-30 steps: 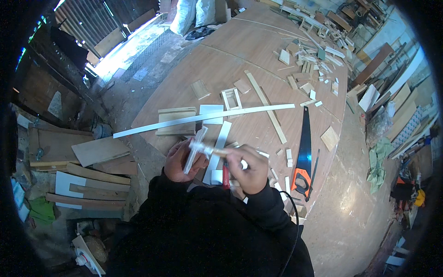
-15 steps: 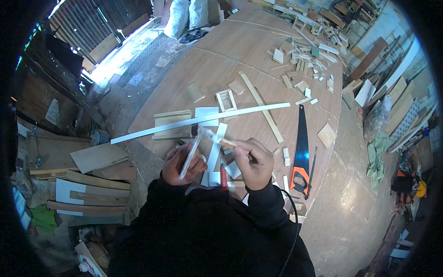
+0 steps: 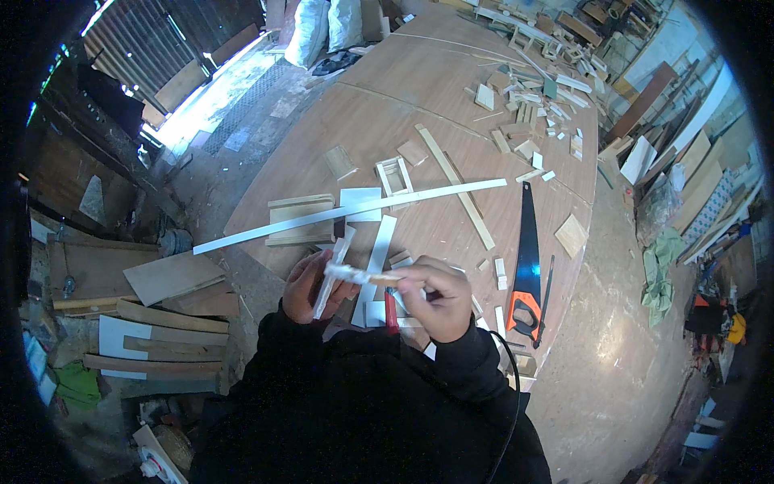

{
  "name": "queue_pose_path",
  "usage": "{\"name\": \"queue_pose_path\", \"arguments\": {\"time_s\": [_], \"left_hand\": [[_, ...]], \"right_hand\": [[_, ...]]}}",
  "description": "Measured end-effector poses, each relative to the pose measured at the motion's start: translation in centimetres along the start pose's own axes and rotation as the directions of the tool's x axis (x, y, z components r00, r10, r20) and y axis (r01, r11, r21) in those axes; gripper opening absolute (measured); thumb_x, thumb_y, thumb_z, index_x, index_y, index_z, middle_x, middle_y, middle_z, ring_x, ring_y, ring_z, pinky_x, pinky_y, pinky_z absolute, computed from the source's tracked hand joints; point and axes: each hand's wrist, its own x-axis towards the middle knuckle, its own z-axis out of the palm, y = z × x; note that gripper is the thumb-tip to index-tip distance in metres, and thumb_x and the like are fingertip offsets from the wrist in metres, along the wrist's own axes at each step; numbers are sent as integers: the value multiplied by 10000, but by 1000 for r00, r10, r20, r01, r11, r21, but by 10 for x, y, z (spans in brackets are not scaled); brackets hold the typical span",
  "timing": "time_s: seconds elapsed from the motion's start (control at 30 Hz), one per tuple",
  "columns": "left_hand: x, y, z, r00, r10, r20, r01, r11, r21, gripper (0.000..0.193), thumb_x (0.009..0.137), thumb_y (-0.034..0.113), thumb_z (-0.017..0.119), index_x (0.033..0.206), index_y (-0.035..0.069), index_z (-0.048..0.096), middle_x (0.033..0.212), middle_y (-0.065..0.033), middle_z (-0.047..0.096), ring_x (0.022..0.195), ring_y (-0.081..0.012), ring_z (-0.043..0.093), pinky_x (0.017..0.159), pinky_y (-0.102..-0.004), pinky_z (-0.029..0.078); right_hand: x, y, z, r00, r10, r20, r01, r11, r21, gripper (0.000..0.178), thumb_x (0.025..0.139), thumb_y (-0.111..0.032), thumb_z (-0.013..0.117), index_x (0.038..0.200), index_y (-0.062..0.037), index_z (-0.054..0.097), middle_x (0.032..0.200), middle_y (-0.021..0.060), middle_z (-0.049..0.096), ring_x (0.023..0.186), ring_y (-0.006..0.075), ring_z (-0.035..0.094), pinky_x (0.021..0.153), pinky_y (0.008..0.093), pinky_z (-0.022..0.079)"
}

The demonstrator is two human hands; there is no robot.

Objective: The person sands wooden pieces using a sanding block, trims them with a utility knife, and applies glue to the wood using a small applicator stick.

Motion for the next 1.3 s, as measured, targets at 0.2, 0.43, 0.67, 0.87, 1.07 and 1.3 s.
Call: {"name": "queue_pose_path", "arguments": {"time_s": [0.2,0.43,0.67,0.87,1.07,1.3], "left_hand": [[6,-9,-21,949,-33,314,155,914,-374,400,1050,296,340,797,58,537,508,-22,422,435,-117,378,512,-272,314],[4,-12,-29,959,-57,276,146,937,-316,465,1053,332,320,711,87,519,515,3,443,467,-96,355,558,-271,302],[-1,3,-22,944,-58,323,201,881,-428,402,1047,292,366,759,75,542,528,-2,463,474,-87,334,555,-272,278],[-6,0,-25,939,70,336,121,848,-516,366,1043,288,368,826,35,521,540,-15,407,460,-112,366,511,-267,330],[-16,9,-38,935,-178,308,307,842,-443,239,1016,207,410,853,65,510,527,22,398,477,-95,342,589,-279,328],[-19,9,-61,932,-110,344,272,842,-466,258,1001,132,500,1090,-96,583,871,-94,638,752,-132,615,665,-246,511]], "right_hand": [[7,10,6,995,5,-101,-14,996,-91,139,869,-33,630,974,30,696,733,54,588,667,92,524,605,223,383],[1,-4,10,994,-57,89,62,996,-57,137,867,-42,634,970,18,702,712,32,578,654,87,510,601,228,378],[3,-4,19,987,72,-145,-65,996,54,138,893,-64,629,972,33,689,697,3,531,626,61,493,565,208,351],[-7,-10,30,998,-2,66,6,998,-66,133,895,-58,628,967,38,687,717,5,552,624,63,497,564,211,354],[-11,-13,33,977,130,-171,-99,979,176,161,931,-86,591,953,53,670,680,29,541,544,78,475,489,225,360],[-23,-25,60,993,74,94,-68,996,-63,137,877,-45,628,970,30,695,732,10,576,624,65,487,557,221,348]]}}
